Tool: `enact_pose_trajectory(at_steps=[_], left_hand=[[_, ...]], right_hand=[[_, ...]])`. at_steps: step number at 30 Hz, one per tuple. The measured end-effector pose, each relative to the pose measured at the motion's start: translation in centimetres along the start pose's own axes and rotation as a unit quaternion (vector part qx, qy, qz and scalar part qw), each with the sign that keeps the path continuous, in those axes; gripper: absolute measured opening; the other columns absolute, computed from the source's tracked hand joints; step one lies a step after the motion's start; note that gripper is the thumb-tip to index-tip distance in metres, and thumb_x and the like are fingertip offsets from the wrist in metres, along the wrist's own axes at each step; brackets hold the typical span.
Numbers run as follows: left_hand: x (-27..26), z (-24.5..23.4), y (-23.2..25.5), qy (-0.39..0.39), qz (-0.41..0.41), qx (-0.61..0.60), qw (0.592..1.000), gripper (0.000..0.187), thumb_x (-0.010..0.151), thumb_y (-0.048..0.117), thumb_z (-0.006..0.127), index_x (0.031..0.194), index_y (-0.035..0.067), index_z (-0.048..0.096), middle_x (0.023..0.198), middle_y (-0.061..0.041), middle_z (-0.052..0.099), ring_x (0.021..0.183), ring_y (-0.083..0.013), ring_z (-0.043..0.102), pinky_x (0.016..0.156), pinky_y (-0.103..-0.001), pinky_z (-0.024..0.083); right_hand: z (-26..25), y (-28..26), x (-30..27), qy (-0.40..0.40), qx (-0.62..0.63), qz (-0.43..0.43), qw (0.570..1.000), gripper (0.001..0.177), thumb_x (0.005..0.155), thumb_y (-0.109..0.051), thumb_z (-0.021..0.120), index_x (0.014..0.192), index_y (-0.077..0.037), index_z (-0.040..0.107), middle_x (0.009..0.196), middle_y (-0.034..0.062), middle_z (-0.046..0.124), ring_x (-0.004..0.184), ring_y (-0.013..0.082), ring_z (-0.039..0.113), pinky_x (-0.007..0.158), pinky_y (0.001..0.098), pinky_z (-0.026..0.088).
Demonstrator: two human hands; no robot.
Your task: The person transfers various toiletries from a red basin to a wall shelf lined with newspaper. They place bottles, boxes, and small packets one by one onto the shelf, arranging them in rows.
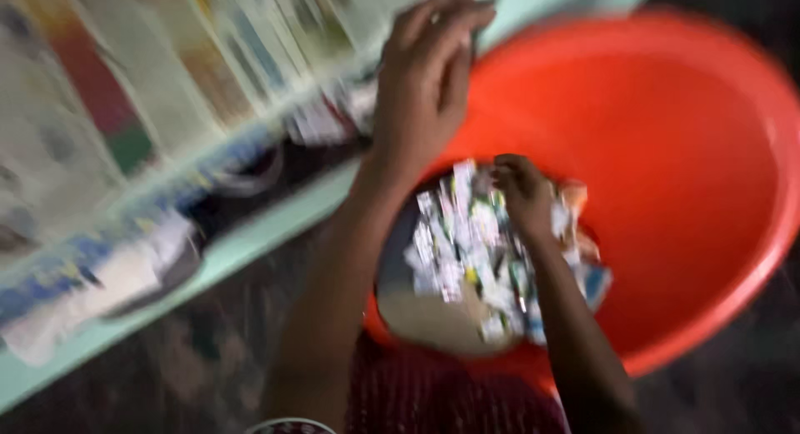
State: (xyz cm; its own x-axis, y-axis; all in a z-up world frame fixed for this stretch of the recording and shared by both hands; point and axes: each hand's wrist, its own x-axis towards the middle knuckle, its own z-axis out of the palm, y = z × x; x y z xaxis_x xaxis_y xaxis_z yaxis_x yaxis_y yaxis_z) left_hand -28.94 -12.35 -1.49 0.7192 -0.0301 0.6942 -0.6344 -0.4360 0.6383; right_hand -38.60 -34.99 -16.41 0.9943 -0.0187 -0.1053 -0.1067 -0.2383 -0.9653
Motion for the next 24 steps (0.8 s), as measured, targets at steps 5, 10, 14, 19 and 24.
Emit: enact_pose_trajectory(at_steps=[5, 10, 14, 19, 24], left_hand=[[-23.8, 9.1, 6.3, -0.025, -0.315, -0.078, 0.946, 0.021, 0.104, 0.003, 0.057, 0.122, 0.008, 0.067, 0.118, -0.011, 0.069, 0.112, -0.0289, 0.07, 0.097, -0.039, 0.056], [-48.6, 13.8, 7.5, -0.072, -0.493, 0.055, 0.865, 0.024, 0.091, 0.004, 0.059, 0.111, 0.007, 0.072, 0.112, -0.014, 0.073, 0.107, -0.0326, 0.069, 0.094, -0.042, 0.054], [-57.8, 15.1, 5.6, -0.076, -0.599, 0.102, 0.79, 0.027, 0.089, 0.01, 0.057, 0.112, 0.008, 0.072, 0.102, -0.015, 0.075, 0.098, -0.0342, 0.073, 0.087, -0.043, 0.056], [-58.8, 19.3, 2.5, -0.107, -0.621, 0.055, 0.774, 0.027, 0.095, 0.024, 0.059, 0.115, 0.01, 0.07, 0.1, -0.014, 0.077, 0.095, -0.0337, 0.074, 0.087, -0.044, 0.056], [-57.4, 22.3, -1.2, -0.091, -0.555, 0.083, 0.823, 0.049, 0.088, 0.018, 0.055, 0.135, 0.007, 0.058, 0.121, -0.023, 0.068, 0.107, -0.0415, 0.065, 0.089, -0.05, 0.05]], right_hand=[[-0.9, 17.1, -11.3, -0.088, -0.101, 0.157, 0.979, 0.022, 0.099, -0.011, 0.062, 0.12, -0.007, 0.07, 0.097, 0.0081, 0.074, 0.083, 0.0185, 0.073, 0.074, 0.0328, 0.06], [-4.3, 28.6, -19.9, -0.15, -0.247, 0.086, 0.953, 0.02, 0.095, -0.016, 0.066, 0.111, -0.008, 0.075, 0.098, 0.0159, 0.076, 0.084, 0.03, 0.073, 0.075, 0.04, 0.058], [-4.8, 31.4, -22.0, -0.177, -0.261, 0.103, 0.943, 0.024, 0.094, -0.018, 0.064, 0.114, -0.008, 0.073, 0.105, 0.0181, 0.073, 0.089, 0.0331, 0.073, 0.08, 0.0432, 0.057], [-4.2, 32.7, -21.9, -0.19, -0.26, 0.109, 0.941, 0.031, 0.091, -0.016, 0.064, 0.12, -0.008, 0.072, 0.111, 0.0197, 0.072, 0.095, 0.0356, 0.071, 0.085, 0.0445, 0.056], [-3.2, 34.9, -19.9, -0.193, -0.257, -0.009, 0.947, 0.046, 0.088, -0.014, 0.071, 0.131, 0.001, 0.061, 0.13, 0.0261, 0.062, 0.121, 0.0429, 0.059, 0.102, 0.0489, 0.048]])
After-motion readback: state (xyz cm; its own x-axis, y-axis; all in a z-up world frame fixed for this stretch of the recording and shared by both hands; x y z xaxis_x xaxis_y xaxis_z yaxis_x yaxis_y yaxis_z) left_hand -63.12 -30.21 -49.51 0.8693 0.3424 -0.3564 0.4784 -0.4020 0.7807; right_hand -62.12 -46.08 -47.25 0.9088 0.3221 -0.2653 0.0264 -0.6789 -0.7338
